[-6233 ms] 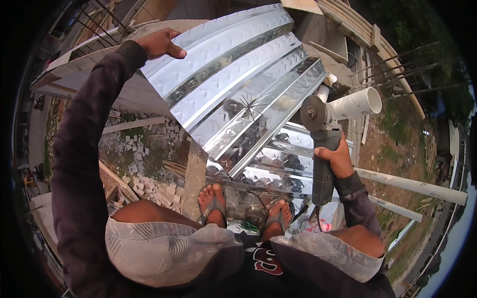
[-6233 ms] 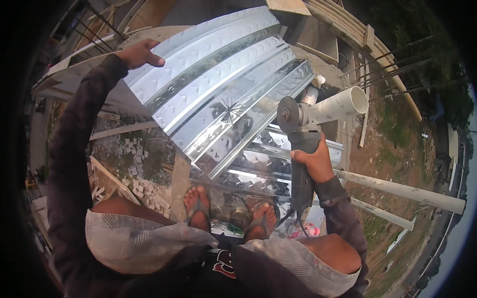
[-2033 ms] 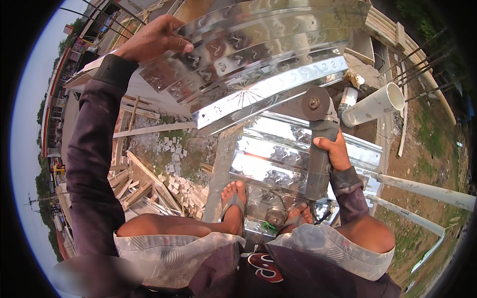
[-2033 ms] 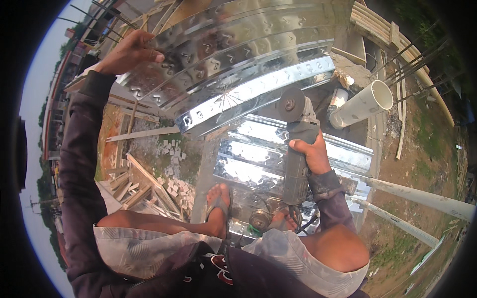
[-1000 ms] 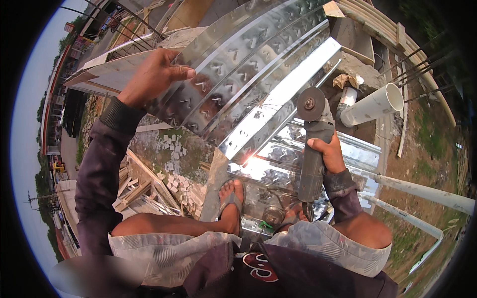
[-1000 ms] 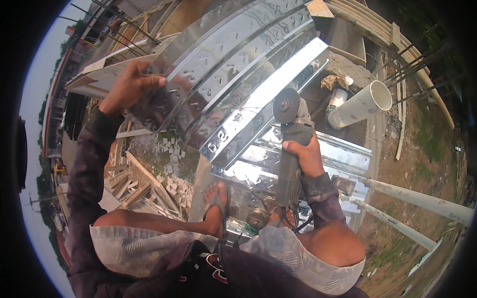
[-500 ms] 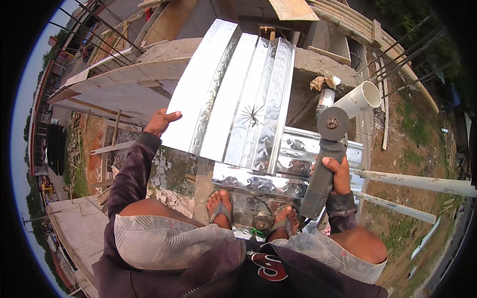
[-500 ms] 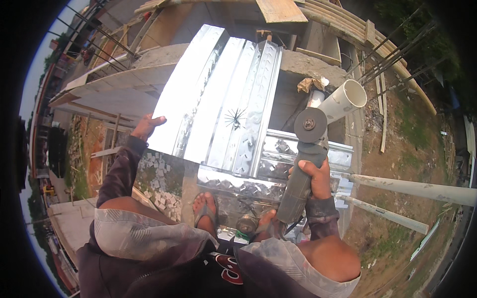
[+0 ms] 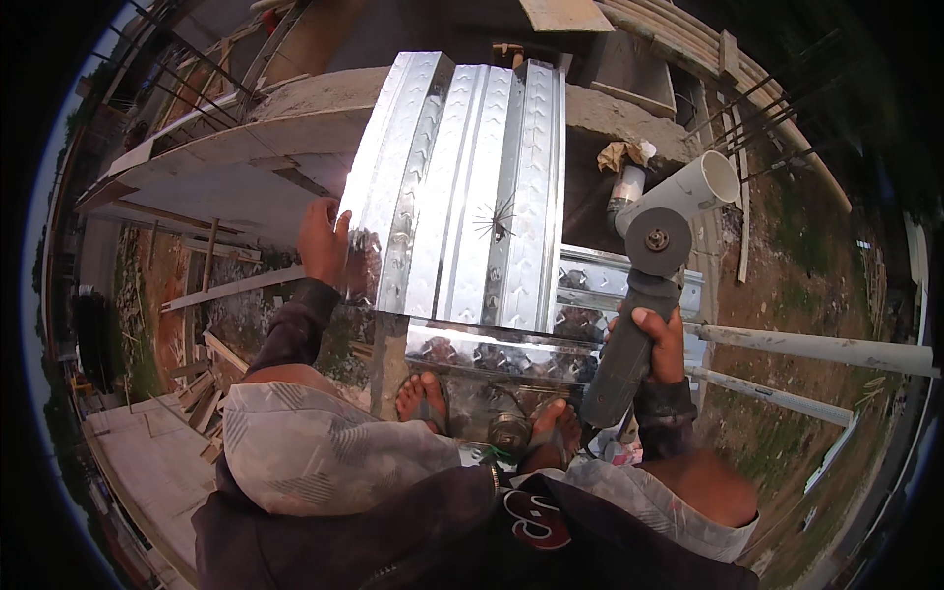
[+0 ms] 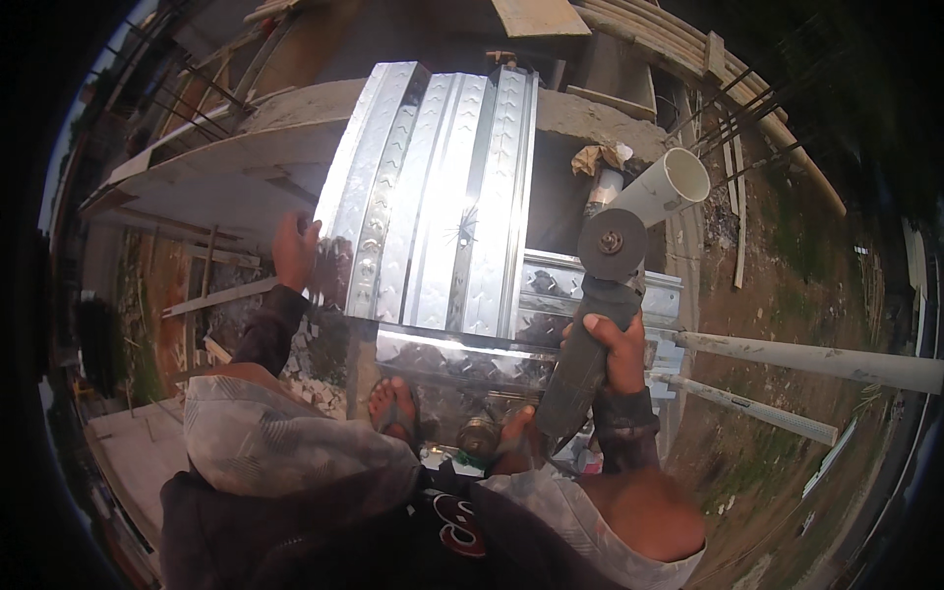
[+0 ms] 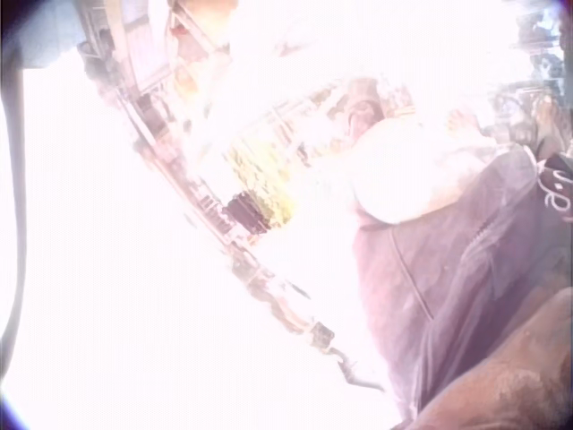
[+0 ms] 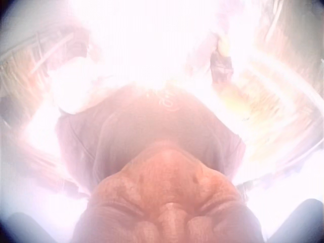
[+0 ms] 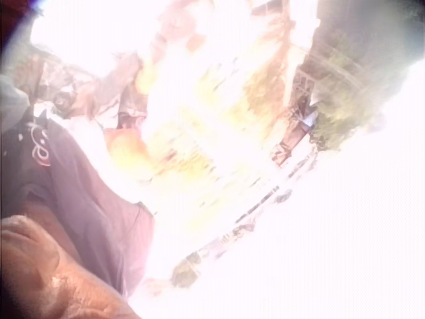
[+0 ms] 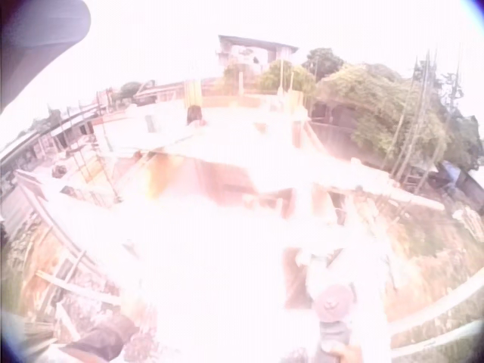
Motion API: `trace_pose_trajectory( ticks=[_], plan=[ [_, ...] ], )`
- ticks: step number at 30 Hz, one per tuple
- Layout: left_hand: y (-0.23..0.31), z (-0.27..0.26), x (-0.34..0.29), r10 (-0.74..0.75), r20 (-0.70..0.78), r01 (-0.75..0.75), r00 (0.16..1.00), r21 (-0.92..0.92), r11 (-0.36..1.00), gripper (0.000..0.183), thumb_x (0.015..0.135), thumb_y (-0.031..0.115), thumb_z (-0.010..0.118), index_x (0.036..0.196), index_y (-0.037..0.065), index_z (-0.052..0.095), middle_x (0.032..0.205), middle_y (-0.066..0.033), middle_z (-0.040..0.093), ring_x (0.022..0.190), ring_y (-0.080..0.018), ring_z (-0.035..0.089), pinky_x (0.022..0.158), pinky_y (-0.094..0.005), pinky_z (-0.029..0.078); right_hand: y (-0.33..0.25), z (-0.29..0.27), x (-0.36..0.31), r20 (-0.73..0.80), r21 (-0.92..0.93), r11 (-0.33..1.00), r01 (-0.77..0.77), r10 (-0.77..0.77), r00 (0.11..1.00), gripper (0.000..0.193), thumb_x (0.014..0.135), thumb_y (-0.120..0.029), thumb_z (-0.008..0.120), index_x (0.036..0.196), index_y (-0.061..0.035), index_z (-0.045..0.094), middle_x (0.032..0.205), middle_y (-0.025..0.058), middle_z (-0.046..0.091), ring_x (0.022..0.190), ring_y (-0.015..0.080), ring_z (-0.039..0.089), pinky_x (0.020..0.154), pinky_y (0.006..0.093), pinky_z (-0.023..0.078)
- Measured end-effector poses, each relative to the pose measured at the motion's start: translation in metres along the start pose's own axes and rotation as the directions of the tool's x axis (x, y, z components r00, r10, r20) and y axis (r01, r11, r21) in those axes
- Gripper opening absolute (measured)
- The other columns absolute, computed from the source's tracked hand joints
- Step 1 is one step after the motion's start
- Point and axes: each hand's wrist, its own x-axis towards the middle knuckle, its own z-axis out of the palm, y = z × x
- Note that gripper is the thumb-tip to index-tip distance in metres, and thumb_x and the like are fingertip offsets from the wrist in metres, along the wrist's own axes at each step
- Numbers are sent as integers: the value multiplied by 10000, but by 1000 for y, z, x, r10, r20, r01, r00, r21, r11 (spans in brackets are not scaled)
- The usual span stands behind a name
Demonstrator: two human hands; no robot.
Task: The person uses an angle grinder to cut a shiny corrugated metal sheet into smaller pieces. They reposition the sheet multiple times, cut along marked lines, and occasionally use a hammer to tap the sheet. Cut pieces are set aside on the work surface.
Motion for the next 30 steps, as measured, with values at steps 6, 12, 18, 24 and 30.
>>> trace_pose_trajectory(
  ticks=[6, 12, 18, 24, 30],
  plan=[
    [185, 24, -127, 796, 525, -401, 302, -688, 605, 857, 870, 334, 781, 1549, 70, 330, 1236, -196, 574, 1117, -371, 603, 950, -459, 492, 28, 13, 16, -134, -48, 971, 233, -237, 962, 428, 839, -77, 703, 1189, -26, 461, 915, 143, 656, 726, 272, 704, 618, 393, 614],
    [218, 30, -163, 828, 529, -570, 187, -628, 530, 971, 865, 391, 737, 1579, -8, 215, 1226, -216, 582, 1008, -359, 630, 868, -472, 496, 41, 8, 14, -285, -56, 975, 216, -223, 932, 571, 804, -24, 731, 1294, -25, 437, 1072, 138, 615, 787, 264, 697, 687, 387, 611],
    [215, 50, -170, 884, 447, -615, 139, -661, 431, 957, 873, 426, 714, 1592, 32, 220, 1044, -167, 629, 837, -333, 645, 794, -446, 505, 49, -5, -3, -315, 39, 968, 246, -222, 923, 467, 826, -51, 711, 1223, -10, 470, 977, 131, 622, 744, 266, 698, 628, 393, 610],
    [217, 74, -188, 735, 655, -621, 176, -506, 599, 874, 882, 428, 705, 1536, 27, 285, 971, -161, 650, 862, -339, 660, 780, -451, 512, 79, -45, 11, -302, 45, 999, 2, 12, 953, 465, 809, -172, 745, 1185, 14, 544, 992, 127, 648, 846, 253, 699, 661, 387, 608],
    [180, 96, -170, 581, 797, -377, 166, -493, 784, 778, 880, 388, 718, 1464, 14, 366, 992, -161, 666, 869, -314, 669, 783, -432, 518, 92, -69, 41, -326, -1, 978, -207, 195, 925, 416, 873, -345, 735, 1055, 7, 605, 896, 137, 679, 714, 244, 689, 607, 365, 586]
  ],
)
